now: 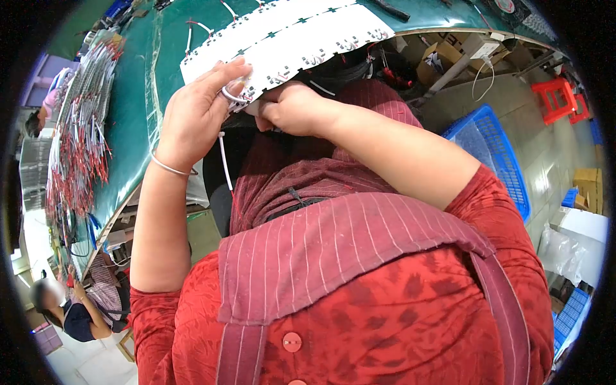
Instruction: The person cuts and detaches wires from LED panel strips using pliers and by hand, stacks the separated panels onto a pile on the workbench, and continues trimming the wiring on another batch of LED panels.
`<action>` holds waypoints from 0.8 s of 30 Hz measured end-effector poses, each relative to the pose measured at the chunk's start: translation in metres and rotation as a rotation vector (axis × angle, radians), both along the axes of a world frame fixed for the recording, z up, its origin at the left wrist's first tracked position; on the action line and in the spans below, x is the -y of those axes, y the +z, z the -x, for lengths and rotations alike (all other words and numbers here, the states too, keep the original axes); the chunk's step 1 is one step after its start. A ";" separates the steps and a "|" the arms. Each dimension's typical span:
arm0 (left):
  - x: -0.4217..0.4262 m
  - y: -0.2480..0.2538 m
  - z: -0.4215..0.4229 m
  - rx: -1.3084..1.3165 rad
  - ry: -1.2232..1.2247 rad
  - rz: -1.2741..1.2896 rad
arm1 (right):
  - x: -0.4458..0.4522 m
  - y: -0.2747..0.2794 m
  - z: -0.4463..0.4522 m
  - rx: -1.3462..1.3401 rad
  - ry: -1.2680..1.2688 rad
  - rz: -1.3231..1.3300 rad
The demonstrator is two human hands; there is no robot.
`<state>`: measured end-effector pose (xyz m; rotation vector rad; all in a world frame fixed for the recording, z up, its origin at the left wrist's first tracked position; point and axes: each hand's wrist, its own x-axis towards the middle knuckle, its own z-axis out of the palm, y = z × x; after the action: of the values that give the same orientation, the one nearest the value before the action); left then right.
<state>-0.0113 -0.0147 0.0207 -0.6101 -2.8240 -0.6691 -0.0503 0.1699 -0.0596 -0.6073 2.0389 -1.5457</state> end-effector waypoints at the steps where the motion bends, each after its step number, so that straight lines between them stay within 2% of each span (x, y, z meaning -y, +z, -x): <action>1: 0.001 -0.002 0.001 -0.002 -0.008 0.003 | 0.004 0.000 -0.001 -0.041 -0.004 -0.038; 4: 0.004 0.001 0.002 -0.002 -0.049 0.038 | 0.006 0.005 0.005 -0.108 0.004 -0.166; 9: 0.012 0.000 0.001 -0.041 -0.146 0.118 | 0.007 -0.010 -0.009 0.023 0.031 -0.078; 12: 0.012 0.001 -0.001 -0.041 -0.159 0.115 | -0.001 -0.005 -0.019 0.053 0.047 -0.176; 13: 0.013 0.001 -0.001 -0.022 -0.162 0.111 | -0.003 -0.020 -0.022 0.035 0.028 -0.230; 15: 0.020 0.002 0.000 -0.010 -0.156 0.103 | -0.004 -0.026 -0.027 0.038 0.002 -0.192; 16: 0.026 0.004 0.001 0.118 -0.180 -0.095 | -0.004 -0.027 -0.030 0.052 -0.027 -0.149; 17: 0.032 0.005 0.000 0.248 -0.207 -0.293 | -0.006 -0.030 -0.027 0.217 0.078 -0.206; 18: 0.038 0.007 -0.001 0.246 -0.208 -0.293 | -0.005 -0.023 -0.032 0.215 0.078 -0.206; 20: 0.050 0.010 -0.006 -0.021 -0.188 -0.155 | -0.004 0.001 -0.045 0.691 0.137 -0.006; 22: 0.055 0.004 -0.018 -0.014 -0.162 -0.128 | 0.003 0.006 -0.051 0.833 0.253 0.207; 24: 0.054 -0.004 -0.026 0.013 -0.146 0.034 | 0.013 0.016 -0.060 0.712 0.312 0.256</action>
<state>0.0152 -0.0686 0.0171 -0.8278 -2.8289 -0.6521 0.0093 0.1573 -0.0439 -0.3628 1.1737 -1.5478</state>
